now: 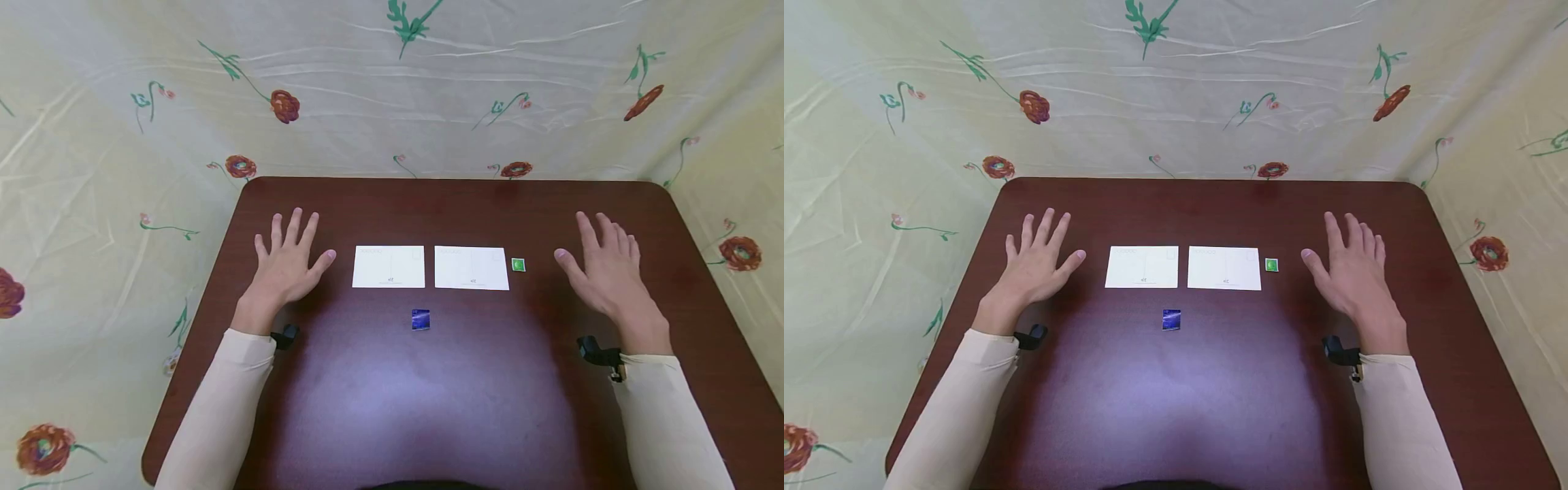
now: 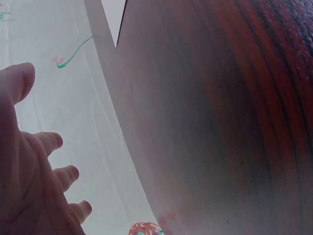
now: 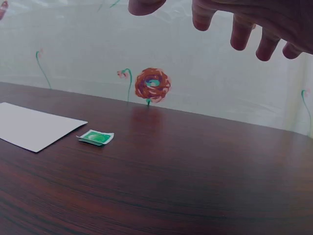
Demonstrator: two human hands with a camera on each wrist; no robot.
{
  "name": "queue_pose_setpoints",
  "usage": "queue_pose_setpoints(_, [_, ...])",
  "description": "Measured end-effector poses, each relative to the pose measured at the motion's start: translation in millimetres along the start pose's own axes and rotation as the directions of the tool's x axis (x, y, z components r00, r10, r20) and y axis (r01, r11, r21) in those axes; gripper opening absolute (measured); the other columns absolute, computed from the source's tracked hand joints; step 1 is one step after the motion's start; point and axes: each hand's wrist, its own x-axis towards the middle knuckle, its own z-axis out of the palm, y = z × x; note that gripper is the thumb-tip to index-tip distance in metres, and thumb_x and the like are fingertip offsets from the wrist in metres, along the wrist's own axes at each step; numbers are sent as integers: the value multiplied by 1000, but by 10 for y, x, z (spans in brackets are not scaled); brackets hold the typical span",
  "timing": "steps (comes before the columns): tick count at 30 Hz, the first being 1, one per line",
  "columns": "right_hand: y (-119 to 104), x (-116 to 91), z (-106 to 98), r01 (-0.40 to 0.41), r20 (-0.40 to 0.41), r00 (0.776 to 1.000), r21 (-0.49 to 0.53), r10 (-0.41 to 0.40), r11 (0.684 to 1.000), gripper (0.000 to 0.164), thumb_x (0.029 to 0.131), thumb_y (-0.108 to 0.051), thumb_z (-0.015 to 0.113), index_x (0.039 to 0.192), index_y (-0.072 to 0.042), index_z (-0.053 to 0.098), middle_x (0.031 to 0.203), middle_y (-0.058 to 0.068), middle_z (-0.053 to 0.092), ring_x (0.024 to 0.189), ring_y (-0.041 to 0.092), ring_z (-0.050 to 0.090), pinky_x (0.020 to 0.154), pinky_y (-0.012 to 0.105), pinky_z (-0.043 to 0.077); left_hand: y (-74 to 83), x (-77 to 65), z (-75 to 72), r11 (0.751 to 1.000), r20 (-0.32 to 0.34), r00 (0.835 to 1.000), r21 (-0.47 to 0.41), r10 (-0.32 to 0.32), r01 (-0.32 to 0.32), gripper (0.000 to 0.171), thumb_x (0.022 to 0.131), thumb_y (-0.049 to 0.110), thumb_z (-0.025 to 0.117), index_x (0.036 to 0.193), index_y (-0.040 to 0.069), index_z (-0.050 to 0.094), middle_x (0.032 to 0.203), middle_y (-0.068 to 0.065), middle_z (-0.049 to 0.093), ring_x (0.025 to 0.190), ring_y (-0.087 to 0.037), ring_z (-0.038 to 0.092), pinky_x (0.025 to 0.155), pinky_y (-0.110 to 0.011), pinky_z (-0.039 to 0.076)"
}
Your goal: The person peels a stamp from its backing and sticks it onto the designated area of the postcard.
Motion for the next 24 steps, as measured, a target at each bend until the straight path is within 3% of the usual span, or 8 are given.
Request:
queue_pose_setpoints(13, [-140,-80,-87,59,-6,998,13,-59,998,81,102,-49,45,161,-8,9,163,29,14,147,52,14,118,68,5,8,-9,-55,1000,14,1000,-15,22,-22,85,97,70,36,162,29,1,170,-6,-4,154,-40,-12,113,-75,-2])
queue_pose_setpoints(20, [-292,-130,-214,65,26,997,36,-66,997,89,97,-53,55,161,-9,12,166,21,15,151,45,15,116,67,19,36,-21,-84,998,10,999,-20,54,-53,87,96,69,41,162,27,4,170,-9,1,154,-42,-6,114,-73,1])
queue_pose_setpoints(24, [-395,-158,-274,109,34,993,27,-110,994,91,94,-52,62,160,-6,19,165,20,21,150,43,20,113,66,26,59,-26,-112,997,3,997,-21,75,-75,90,95,69,44,163,26,4,170,-10,1,154,-42,-4,116,-71,2])
